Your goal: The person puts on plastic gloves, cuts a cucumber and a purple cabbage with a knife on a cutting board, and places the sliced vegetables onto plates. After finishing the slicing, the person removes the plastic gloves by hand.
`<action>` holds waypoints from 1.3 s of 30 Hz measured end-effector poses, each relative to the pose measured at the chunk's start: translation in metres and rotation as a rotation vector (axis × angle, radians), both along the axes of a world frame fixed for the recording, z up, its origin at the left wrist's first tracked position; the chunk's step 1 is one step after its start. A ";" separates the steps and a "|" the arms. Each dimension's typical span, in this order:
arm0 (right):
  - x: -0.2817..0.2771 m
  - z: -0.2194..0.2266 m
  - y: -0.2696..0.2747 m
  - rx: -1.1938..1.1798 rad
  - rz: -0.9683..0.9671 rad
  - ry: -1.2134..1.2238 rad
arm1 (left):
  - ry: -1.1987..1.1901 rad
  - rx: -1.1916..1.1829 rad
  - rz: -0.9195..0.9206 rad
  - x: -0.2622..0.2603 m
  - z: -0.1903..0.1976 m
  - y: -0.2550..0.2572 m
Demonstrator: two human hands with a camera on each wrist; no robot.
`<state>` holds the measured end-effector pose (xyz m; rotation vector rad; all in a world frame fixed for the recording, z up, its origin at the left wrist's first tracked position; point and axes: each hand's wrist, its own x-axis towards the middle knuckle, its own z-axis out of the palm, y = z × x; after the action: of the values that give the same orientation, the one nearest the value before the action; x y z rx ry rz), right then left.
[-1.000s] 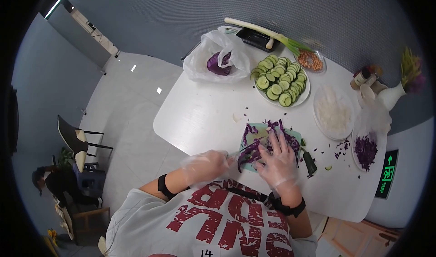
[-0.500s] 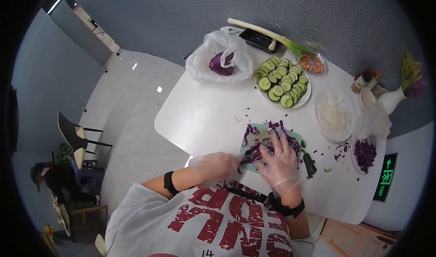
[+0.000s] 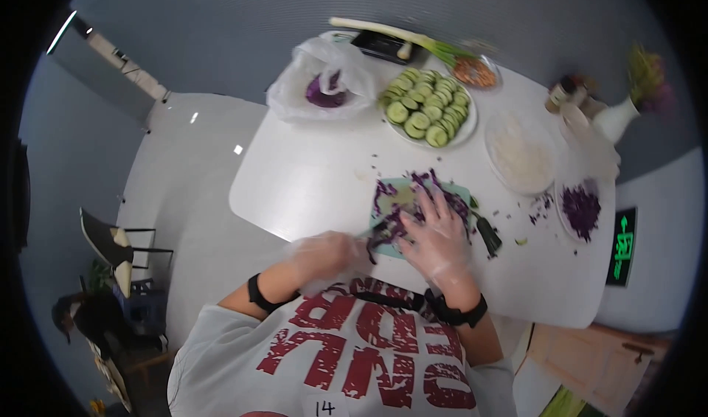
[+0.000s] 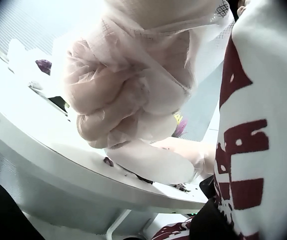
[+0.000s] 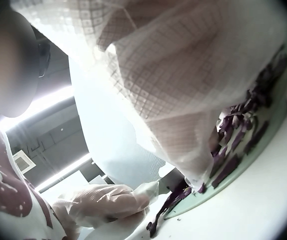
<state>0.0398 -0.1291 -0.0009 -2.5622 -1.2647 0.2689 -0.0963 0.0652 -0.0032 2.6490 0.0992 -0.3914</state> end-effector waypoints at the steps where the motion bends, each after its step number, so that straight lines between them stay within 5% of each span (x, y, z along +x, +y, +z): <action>1: -0.001 -0.002 -0.001 -0.001 -0.009 0.008 | 0.010 -0.018 -0.035 -0.004 0.001 0.003; 3: -0.001 -0.003 -0.003 0.007 0.002 0.006 | 0.142 -0.061 0.089 -0.004 0.001 0.008; 6: -0.002 -0.005 -0.005 0.007 -0.017 0.022 | -0.094 -0.039 -0.014 -0.011 -0.023 0.008; 14: -0.009 0.000 0.001 -0.072 -0.095 0.028 | -0.086 0.040 -0.224 0.017 -0.017 -0.006; 23: -0.012 -0.002 0.001 -0.098 -0.124 0.016 | -0.449 0.172 -0.471 -0.014 -0.033 0.024; 26: -0.012 0.001 0.001 -0.124 -0.131 0.063 | -0.293 0.374 -0.282 -0.011 -0.029 0.017; 28: -0.012 -0.002 0.000 -0.109 -0.140 0.042 | -0.198 0.182 0.118 -0.003 -0.031 0.017; 34: -0.008 -0.006 0.000 -0.107 -0.127 0.041 | -0.115 -0.184 0.282 0.006 0.011 -0.001; 39: -0.009 -0.016 -0.003 -0.062 -0.140 0.035 | -0.002 -0.156 0.373 0.006 0.013 -0.022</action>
<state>0.0305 -0.1321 -0.0172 -2.6711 -1.0751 0.3269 -0.0900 0.0435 0.0101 2.4077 0.5305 -0.2589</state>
